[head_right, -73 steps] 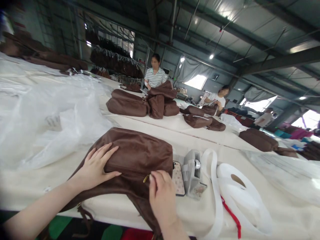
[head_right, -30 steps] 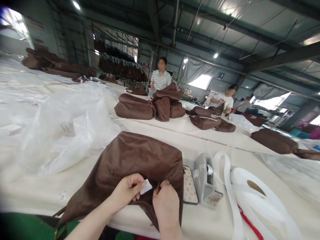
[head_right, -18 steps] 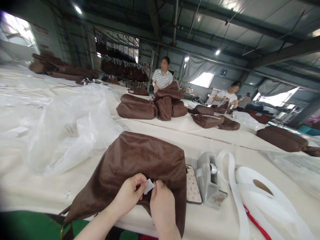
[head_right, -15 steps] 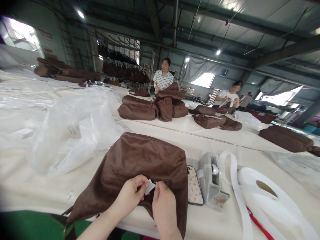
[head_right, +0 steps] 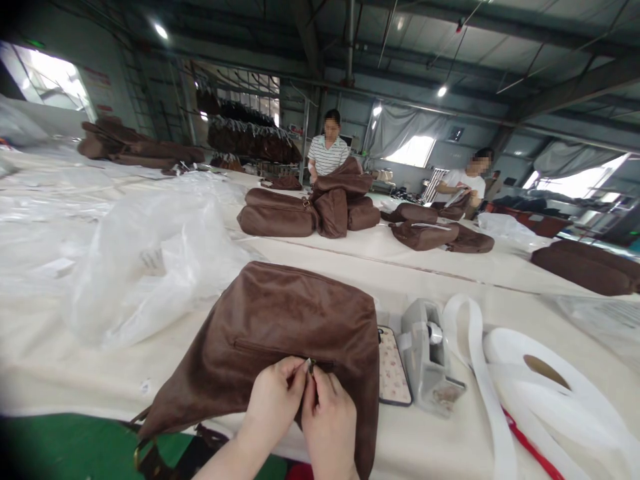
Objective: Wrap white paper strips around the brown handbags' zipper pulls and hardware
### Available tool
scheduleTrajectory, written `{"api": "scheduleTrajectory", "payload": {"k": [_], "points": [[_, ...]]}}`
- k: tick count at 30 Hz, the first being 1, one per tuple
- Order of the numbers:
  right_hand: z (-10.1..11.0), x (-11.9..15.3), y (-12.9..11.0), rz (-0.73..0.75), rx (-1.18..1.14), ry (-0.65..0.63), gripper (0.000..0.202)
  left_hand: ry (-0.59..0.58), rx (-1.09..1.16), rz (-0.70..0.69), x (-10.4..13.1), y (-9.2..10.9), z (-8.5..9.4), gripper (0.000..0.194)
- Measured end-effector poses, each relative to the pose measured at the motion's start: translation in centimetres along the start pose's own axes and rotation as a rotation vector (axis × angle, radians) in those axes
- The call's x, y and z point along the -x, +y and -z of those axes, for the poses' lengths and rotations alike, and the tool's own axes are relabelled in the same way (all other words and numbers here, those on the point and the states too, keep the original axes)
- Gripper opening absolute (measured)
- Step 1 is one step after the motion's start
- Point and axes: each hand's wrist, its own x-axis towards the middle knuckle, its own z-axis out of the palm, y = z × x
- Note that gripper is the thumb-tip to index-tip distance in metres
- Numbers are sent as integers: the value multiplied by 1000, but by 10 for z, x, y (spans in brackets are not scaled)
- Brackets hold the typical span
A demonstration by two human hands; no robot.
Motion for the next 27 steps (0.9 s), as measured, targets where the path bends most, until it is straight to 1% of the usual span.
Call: {"api": "scheduleTrajectory", "payload": {"k": [3,6,9,13,15,19,23,27], "points": [[0,1,-1,16,49,-24,27,-19,19,23,-3,1,0,30],[2,1,-2,-10,58,-78,24,-39,10,45,-5,3,1,32],[5,-2,-5,-69,13,-105,23,-42,-11,60,-7,4,3,33],[8,-5,-8,-128,-65,-97,21,-72,-23,57,-8,3,5,30],[9,-6,-8,-136,-68,-103,21,-64,-34,52,-8,2,5,29],[9,-4,-8,-128,-40,-119,22,-13,-90,63,-6,2,4,28],[11,-5,-9,-141,-51,-146,23,-16,-42,60,-6,3,2,27],[16,-8,-8,-172,-182,-185,26,-62,22,83,-10,1,4,20]]}}
